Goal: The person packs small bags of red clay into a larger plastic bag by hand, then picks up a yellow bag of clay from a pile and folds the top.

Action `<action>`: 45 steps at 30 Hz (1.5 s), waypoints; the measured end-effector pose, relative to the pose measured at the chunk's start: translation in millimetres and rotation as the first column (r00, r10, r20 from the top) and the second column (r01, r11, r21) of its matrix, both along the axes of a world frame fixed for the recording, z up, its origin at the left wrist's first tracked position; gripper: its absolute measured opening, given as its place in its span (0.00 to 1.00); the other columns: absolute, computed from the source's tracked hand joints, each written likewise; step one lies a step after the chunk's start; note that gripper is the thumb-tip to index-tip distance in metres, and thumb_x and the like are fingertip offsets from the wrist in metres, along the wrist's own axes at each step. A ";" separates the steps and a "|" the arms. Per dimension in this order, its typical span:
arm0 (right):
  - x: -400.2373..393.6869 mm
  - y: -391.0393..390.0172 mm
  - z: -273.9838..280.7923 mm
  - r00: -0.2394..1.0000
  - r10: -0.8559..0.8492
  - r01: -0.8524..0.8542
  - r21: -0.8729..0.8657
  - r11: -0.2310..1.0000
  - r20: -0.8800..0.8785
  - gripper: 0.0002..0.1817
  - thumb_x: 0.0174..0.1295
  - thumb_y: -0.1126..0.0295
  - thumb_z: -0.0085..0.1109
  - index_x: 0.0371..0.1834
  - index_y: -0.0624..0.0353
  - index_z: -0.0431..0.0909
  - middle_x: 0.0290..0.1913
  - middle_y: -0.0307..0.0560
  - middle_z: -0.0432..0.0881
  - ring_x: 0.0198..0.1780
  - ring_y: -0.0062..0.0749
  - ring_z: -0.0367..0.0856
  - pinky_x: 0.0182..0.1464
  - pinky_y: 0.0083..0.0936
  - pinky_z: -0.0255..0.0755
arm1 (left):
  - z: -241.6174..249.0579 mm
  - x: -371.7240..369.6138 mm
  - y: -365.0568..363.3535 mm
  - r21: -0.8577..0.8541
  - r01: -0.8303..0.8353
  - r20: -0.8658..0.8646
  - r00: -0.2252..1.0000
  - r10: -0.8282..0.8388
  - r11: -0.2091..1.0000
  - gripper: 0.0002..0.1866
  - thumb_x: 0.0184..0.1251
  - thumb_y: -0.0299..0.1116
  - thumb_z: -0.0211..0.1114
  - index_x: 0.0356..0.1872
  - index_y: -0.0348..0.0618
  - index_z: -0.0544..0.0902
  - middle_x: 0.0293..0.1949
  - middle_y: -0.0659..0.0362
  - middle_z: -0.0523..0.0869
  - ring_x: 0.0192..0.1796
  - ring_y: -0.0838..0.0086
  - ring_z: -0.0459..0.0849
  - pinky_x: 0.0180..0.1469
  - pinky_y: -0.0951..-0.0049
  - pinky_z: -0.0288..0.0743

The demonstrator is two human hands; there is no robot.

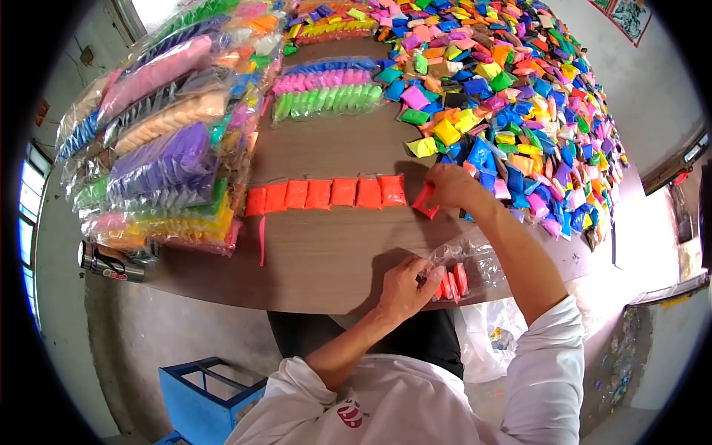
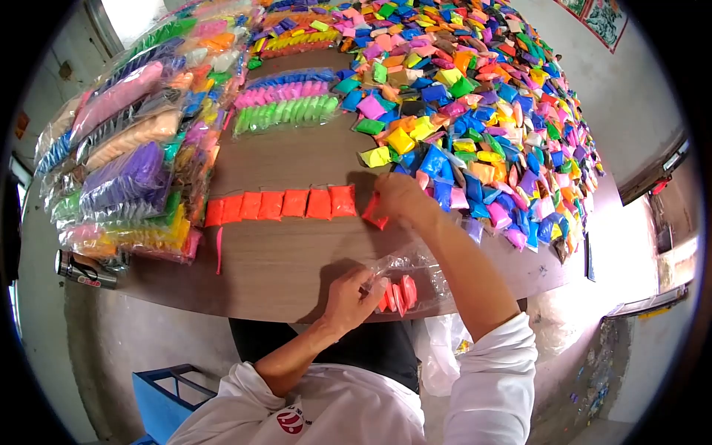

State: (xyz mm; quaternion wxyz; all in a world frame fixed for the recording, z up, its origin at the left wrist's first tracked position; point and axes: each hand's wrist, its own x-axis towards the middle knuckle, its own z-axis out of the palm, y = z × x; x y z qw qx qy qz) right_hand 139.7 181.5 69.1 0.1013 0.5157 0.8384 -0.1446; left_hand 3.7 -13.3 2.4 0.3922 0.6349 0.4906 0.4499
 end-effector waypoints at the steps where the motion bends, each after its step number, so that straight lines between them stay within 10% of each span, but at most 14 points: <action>1: 0.7 0.7 9.2 0.999 0.020 -0.020 0.010 1.000 -0.029 0.23 0.47 0.57 0.73 0.44 0.59 0.85 0.46 0.56 0.86 0.51 0.51 0.85 0.53 0.39 0.78 | -0.2 0.1 0.3 0.023 -0.006 -0.024 1.000 0.007 1.000 0.13 0.68 0.37 0.68 0.37 0.33 0.82 0.31 0.48 0.82 0.30 0.60 0.86 0.33 0.66 0.79; 7: -17.9 7.7 22.3 0.962 0.116 -0.129 -0.034 0.991 -0.247 0.27 0.54 0.58 0.69 0.56 0.58 0.80 0.52 0.56 0.84 0.55 0.51 0.82 0.56 0.40 0.76 | 4.6 1.0 -0.1 0.042 -0.024 -0.028 0.999 0.025 0.999 0.14 0.68 0.40 0.68 0.34 0.37 0.83 0.30 0.49 0.84 0.30 0.56 0.86 0.32 0.63 0.79; 22: -25.4 -7.0 24.5 0.966 0.048 -0.086 -0.140 0.986 -0.255 0.25 0.50 0.62 0.73 0.50 0.63 0.81 0.45 0.56 0.86 0.50 0.52 0.84 0.52 0.43 0.77 | -2.7 2.2 0.8 0.040 -0.022 -0.071 0.997 0.024 0.999 0.11 0.67 0.37 0.68 0.35 0.37 0.83 0.30 0.49 0.84 0.30 0.57 0.86 0.33 0.64 0.79; 24: -9.3 -29.5 47.1 0.893 0.076 -0.041 0.089 0.995 -0.443 0.24 0.49 0.63 0.74 0.48 0.64 0.81 0.40 0.56 0.85 0.44 0.48 0.85 0.47 0.40 0.77 | -0.9 3.1 1.1 0.078 -0.038 -0.094 0.994 0.046 0.996 0.12 0.68 0.38 0.67 0.34 0.37 0.84 0.30 0.49 0.84 0.31 0.56 0.87 0.34 0.64 0.79; 28: 41.4 -105.5 105.4 0.518 -0.142 0.177 -0.057 0.983 -0.843 0.25 0.51 0.65 0.73 0.52 0.61 0.77 0.37 0.53 0.83 0.37 0.38 0.82 0.40 0.31 0.74 | -6.0 3.2 2.7 0.008 -0.028 -0.098 0.995 0.029 1.000 0.13 0.68 0.40 0.67 0.34 0.38 0.84 0.29 0.50 0.83 0.31 0.56 0.85 0.33 0.63 0.78; 35: 108.5 -196.0 74.7 0.710 -0.470 0.464 -0.154 0.872 -0.525 0.24 0.55 0.68 0.74 0.53 0.62 0.77 0.32 0.43 0.81 0.35 0.22 0.79 0.39 0.24 0.75 | -5.8 0.8 3.8 -0.005 -0.005 -0.103 0.995 0.004 1.000 0.15 0.67 0.39 0.68 0.32 0.35 0.82 0.26 0.49 0.81 0.28 0.58 0.82 0.32 0.64 0.76; 38: 103.1 -202.4 38.6 0.708 -0.492 0.555 -0.032 0.831 -0.507 0.24 0.53 0.62 0.70 0.51 0.63 0.78 0.31 0.60 0.85 0.37 0.56 0.86 0.43 0.45 0.78 | -8.1 2.0 4.1 0.043 -0.009 -0.089 0.996 0.013 0.999 0.15 0.67 0.39 0.69 0.30 0.35 0.80 0.26 0.49 0.80 0.27 0.58 0.81 0.31 0.64 0.75; 45: 89.2 -201.4 14.1 0.709 -0.482 0.476 -0.155 0.866 -0.516 0.31 0.56 0.60 0.71 0.60 0.64 0.73 0.34 0.60 0.85 0.40 0.58 0.86 0.44 0.46 0.78 | -6.1 2.5 2.8 0.052 -0.018 -0.079 0.997 0.022 0.999 0.15 0.68 0.38 0.68 0.30 0.35 0.79 0.26 0.49 0.79 0.27 0.59 0.81 0.31 0.64 0.74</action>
